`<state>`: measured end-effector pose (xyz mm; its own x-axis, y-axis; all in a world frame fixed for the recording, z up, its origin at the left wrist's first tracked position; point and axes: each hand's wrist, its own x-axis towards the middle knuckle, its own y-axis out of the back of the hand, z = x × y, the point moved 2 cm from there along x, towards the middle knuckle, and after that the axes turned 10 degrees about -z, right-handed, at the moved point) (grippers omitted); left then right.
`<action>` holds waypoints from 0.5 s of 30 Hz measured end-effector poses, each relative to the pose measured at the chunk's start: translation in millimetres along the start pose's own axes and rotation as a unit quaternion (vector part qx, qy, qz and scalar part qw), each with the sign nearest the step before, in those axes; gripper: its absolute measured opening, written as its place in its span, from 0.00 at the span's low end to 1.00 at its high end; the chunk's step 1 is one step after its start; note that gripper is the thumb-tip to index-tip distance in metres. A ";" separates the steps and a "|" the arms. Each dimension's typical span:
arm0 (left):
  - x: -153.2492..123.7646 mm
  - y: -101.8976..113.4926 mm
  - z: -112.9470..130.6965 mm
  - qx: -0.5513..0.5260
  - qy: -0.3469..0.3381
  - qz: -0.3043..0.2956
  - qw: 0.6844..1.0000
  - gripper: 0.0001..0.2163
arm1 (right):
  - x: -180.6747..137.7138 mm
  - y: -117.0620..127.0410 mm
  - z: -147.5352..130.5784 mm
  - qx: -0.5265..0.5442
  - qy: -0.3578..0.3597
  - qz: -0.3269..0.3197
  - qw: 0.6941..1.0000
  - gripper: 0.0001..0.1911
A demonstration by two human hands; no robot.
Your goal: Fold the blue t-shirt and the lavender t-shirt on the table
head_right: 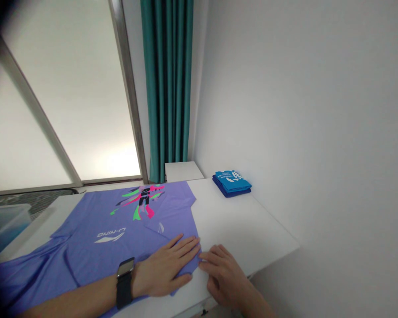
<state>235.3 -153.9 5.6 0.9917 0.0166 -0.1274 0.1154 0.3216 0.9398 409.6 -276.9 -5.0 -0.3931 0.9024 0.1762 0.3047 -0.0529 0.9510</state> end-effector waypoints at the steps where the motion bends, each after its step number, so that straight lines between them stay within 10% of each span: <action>1: -1.0 0.4 -0.3 -0.003 -0.005 -0.003 1.000 0.30 | 0.1 0.4 -0.1 0.002 0.001 0.003 1.000 0.22; 15: -12.2 3.4 -1.2 0.009 -0.034 0.005 0.999 0.28 | 3.8 8.7 -3.7 0.037 0.004 0.027 0.999 0.21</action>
<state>223.5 -151.9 10.0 0.9943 -0.0444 -0.0965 0.1055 0.3039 0.9469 407.5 -275.5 4.9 -0.3815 0.8953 0.2300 0.3886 -0.0705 0.9187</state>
